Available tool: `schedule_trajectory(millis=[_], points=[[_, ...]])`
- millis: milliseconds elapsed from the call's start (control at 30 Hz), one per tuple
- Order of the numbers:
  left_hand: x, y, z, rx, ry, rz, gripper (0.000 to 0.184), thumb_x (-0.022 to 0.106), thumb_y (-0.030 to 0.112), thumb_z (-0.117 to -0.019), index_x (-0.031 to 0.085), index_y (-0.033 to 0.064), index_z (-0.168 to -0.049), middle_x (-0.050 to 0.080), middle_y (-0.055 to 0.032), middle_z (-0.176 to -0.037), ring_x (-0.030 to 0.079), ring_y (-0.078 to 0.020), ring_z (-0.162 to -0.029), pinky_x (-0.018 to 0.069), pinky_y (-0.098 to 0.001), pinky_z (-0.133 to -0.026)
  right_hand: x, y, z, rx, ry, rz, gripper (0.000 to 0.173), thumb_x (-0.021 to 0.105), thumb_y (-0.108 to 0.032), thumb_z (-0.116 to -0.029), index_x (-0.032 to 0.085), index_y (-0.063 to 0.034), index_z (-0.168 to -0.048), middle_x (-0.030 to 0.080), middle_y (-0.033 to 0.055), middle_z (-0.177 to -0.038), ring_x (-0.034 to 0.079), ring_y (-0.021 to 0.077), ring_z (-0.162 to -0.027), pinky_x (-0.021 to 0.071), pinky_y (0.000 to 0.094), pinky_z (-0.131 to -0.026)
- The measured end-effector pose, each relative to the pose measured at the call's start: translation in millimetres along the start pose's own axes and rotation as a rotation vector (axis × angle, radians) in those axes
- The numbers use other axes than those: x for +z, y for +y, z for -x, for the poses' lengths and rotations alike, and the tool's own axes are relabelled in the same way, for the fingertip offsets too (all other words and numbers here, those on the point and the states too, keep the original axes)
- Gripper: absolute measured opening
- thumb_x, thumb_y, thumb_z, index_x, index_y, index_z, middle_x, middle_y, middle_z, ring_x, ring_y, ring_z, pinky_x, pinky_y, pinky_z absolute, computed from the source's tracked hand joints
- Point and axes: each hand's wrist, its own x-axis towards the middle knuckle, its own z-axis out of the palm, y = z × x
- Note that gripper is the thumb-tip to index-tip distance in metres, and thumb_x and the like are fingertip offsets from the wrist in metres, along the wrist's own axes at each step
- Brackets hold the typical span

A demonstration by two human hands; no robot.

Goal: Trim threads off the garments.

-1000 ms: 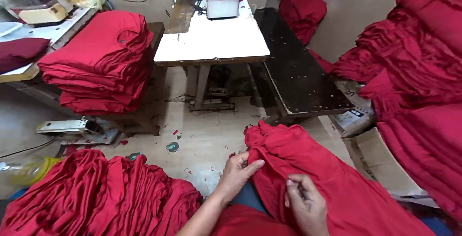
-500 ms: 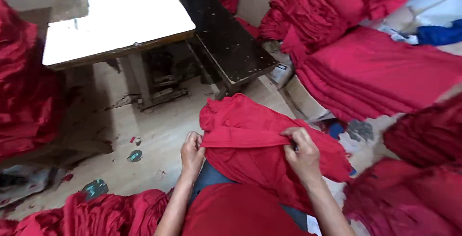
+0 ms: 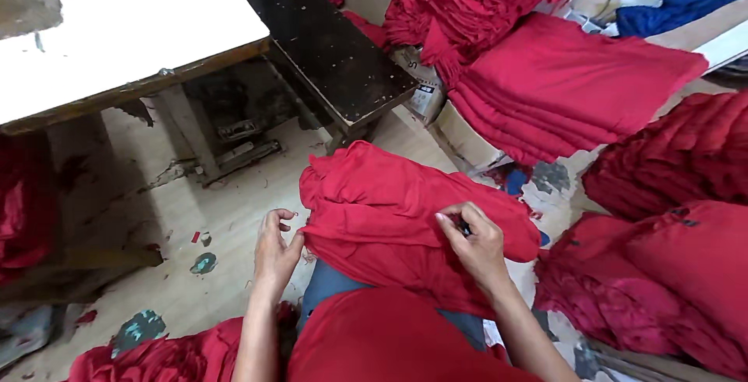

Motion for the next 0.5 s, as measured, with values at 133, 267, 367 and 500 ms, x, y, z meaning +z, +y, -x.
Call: schedule_trajectory(millis=[133,267,367,500], points=[[26.1,25.5,3.8,0.225,0.105,0.139,0.022,0.058,0.018,-0.1003,0.066,-0.0016,-0.107,0.067,-0.0066,-0.085,0.062,-0.0104,-0.07,0.0531,-0.028,-0.063,16.7,-30.0,-10.6,0.034,-0.132,-0.251,0.018,0.062,-0.015,-0.0996,0.07,0.0007,-0.103,0.069,0.0049,-0.086,0.062,0.0024,-0.072,0.053,0.018,-0.067],[53.2,42.8,-1.6,0.426,-0.084,0.228,0.021,0.056,0.013,-0.1018,0.07,-0.0019,-0.101,0.07,-0.0077,-0.088,0.068,-0.0127,-0.08,0.0581,-0.0313,-0.075,52.1,-45.7,-12.1,-0.048,-0.249,-0.322,0.017,0.065,-0.015,-0.0977,0.071,0.0,-0.102,0.07,0.0075,-0.09,0.065,0.0072,-0.076,0.0562,0.0222,-0.07],[65.7,28.4,-10.1,0.438,-0.028,-0.025,0.026,0.064,0.021,-0.0959,0.071,0.0016,-0.112,0.069,-0.0151,-0.12,0.063,-0.0315,-0.117,0.0489,-0.0492,-0.101,63.0,-36.3,-6.1,0.019,-0.261,0.01,0.03,0.071,-0.025,-0.0939,0.07,-0.0021,-0.114,0.068,0.0166,-0.11,0.071,0.0267,-0.087,0.0605,0.0439,-0.069],[60.5,11.2,-14.9,0.214,-0.025,-0.088,0.053,0.073,0.037,-0.0902,0.064,-0.0034,-0.123,0.062,-0.0236,-0.128,0.057,-0.0414,-0.123,0.0451,-0.0579,-0.103,53.9,-18.1,-1.3,0.099,-0.287,0.048,0.025,0.068,-0.022,-0.0962,0.069,0.0017,-0.104,0.065,0.019,-0.105,0.069,0.0307,-0.085,0.0591,0.049,-0.069]])
